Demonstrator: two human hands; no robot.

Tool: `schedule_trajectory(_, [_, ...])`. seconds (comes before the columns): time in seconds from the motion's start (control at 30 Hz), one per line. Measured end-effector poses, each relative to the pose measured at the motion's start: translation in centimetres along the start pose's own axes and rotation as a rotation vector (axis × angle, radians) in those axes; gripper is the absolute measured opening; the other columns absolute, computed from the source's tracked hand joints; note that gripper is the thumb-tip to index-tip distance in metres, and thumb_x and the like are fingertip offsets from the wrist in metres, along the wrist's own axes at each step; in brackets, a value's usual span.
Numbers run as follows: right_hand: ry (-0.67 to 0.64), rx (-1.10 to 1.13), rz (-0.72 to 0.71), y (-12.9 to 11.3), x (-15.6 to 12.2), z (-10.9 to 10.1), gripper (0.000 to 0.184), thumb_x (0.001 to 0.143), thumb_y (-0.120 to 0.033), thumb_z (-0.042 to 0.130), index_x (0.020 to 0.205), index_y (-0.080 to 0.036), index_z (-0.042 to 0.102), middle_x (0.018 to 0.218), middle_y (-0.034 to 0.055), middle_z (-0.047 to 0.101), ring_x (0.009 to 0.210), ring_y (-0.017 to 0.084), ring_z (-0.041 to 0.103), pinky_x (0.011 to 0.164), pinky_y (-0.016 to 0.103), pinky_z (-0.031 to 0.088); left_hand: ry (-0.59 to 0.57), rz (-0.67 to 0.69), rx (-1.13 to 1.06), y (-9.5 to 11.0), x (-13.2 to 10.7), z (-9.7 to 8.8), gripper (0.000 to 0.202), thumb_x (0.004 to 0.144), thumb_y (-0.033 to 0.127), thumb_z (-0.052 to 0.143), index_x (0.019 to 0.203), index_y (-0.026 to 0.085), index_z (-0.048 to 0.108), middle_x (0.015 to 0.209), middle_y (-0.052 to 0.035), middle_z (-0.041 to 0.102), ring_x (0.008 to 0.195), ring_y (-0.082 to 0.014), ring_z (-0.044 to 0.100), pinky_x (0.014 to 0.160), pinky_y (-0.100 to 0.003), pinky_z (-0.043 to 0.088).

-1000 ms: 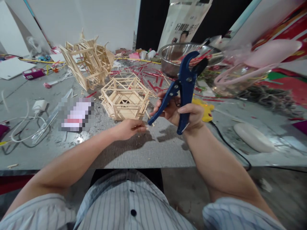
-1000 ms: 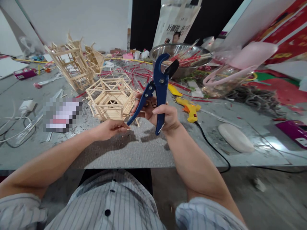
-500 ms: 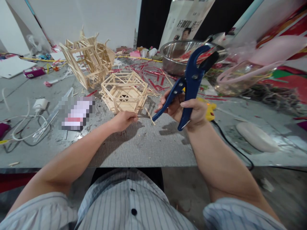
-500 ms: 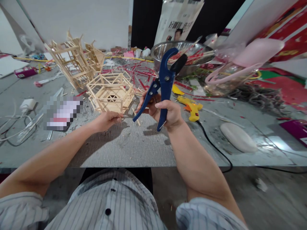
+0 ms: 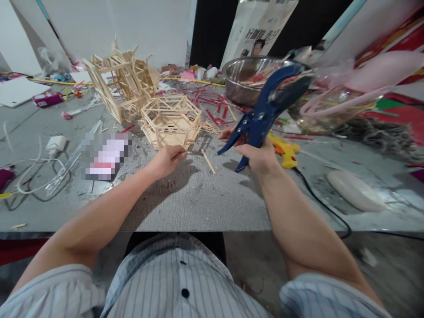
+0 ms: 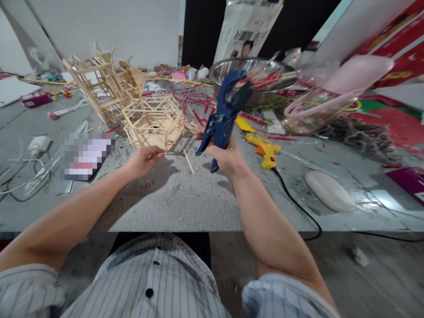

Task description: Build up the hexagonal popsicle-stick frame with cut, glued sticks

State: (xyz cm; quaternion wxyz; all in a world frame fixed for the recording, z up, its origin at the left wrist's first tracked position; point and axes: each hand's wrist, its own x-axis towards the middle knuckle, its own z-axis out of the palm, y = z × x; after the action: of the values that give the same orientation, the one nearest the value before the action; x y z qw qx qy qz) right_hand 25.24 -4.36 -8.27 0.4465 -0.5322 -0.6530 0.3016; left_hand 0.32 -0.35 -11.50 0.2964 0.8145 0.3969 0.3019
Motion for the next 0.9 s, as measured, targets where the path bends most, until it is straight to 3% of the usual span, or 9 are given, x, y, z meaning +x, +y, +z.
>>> schedule_trajectory(0.13, [0.008, -0.495, 0.022, -0.1, 0.0, 0.4, 0.064, 0.074, -0.021, 0.048, 0.138, -0.026, 0.047, 0.131, 0.0099, 0.064, 0.119, 0.029, 0.06, 0.103, 0.046, 0.045, 0.107, 0.001, -0.231, 1.8, -0.5, -0.3, 0.018, 0.091, 0.032, 0.052, 0.079, 0.019, 0.057, 0.063, 0.0014, 0.058, 0.053, -0.0083, 0.043, 0.056, -0.022, 0.037])
schedule_trajectory(0.23, [-0.049, -0.648, -0.071, -0.4, 0.0, 0.7, 0.073, 0.074, -0.021, 0.052, 0.145, -0.02, 0.039, 0.142, 0.0138, 0.056, 0.127, 0.031, 0.055, 0.107, 0.045, 0.042, 0.192, 0.058, -0.334, 2.6, -0.6, -0.4, 0.017, 0.091, 0.03, 0.056, 0.077, 0.019, 0.057, 0.058, 0.0042, 0.052, 0.053, -0.0079, 0.041, 0.056, -0.022, 0.036])
schedule_trajectory(0.43, [-0.172, -0.746, -0.146, -0.2, 0.0, 1.7, 0.07, 0.073, -0.022, 0.056, 0.142, -0.022, 0.045, 0.14, 0.0136, 0.057, 0.132, 0.034, 0.051, 0.108, 0.047, 0.041, 0.204, 0.135, -0.392, 2.9, -0.7, -0.3, 0.022, 0.089, 0.034, 0.061, 0.073, 0.019, 0.055, 0.055, 0.005, 0.048, 0.052, -0.0072, 0.042, 0.053, -0.022, 0.034])
schedule_trajectory(0.63, [-0.122, -0.662, -0.373, 1.6, 0.1, 2.5, 0.063, 0.067, -0.021, 0.059, 0.13, -0.02, 0.053, 0.121, 0.0159, 0.066, 0.113, 0.036, 0.062, 0.094, 0.052, 0.049, 0.198, 0.18, -0.354, 2.4, -0.7, 0.3, 0.028, 0.087, 0.037, 0.059, 0.067, 0.019, 0.05, 0.054, 0.0028, 0.051, 0.049, -0.0066, 0.042, 0.048, -0.02, 0.033])
schedule_trajectory(0.9, [-0.14, -0.681, -0.344, 1.8, 0.0, 2.7, 0.059, 0.069, -0.024, 0.059, 0.127, -0.017, 0.054, 0.119, 0.017, 0.068, 0.11, 0.036, 0.063, 0.09, 0.05, 0.051, 0.208, 0.201, -0.349, 2.2, -0.7, 0.3, 0.029, 0.088, 0.035, 0.058, 0.065, 0.018, 0.053, 0.054, 0.0028, 0.049, 0.049, -0.0067, 0.042, 0.049, -0.022, 0.033])
